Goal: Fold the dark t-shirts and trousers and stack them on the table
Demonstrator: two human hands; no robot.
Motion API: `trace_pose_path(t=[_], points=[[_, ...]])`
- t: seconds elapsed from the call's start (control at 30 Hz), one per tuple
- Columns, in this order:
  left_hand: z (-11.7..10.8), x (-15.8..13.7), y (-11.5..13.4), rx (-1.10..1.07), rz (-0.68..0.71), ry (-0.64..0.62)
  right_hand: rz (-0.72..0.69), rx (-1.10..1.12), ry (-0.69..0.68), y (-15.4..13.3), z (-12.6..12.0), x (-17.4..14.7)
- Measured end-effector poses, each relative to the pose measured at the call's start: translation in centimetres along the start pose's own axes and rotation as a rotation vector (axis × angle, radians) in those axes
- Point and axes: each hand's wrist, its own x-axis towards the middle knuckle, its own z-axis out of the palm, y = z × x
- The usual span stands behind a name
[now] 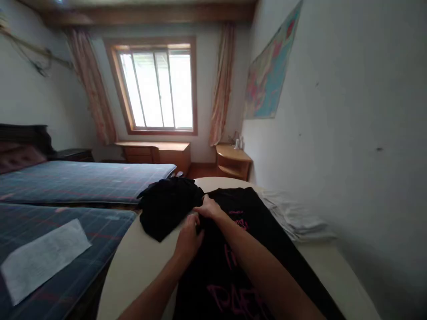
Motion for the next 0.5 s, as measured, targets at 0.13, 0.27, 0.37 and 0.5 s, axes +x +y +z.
trace_pose_path(t=[0.13,0.27,0.37,0.5], points=[[0.1,-0.2,0.7,-0.011,-0.01,-0.001,-0.008,0.012,0.045,0.2,-0.4,-0.3],[0.0,-0.1,1.8,-0.122,0.017,-0.038,-0.041,0.069,0.108,1.3,-1.1,-0.6],[0.2,0.1,3.6,-0.234,0.042,-0.06,-0.057,0.116,0.161,3.0,-2.4,-0.6],[1.9,0.3,6.4,-0.35,0.109,-0.127,-0.04,0.147,0.232,6.5,-5.1,-0.7]])
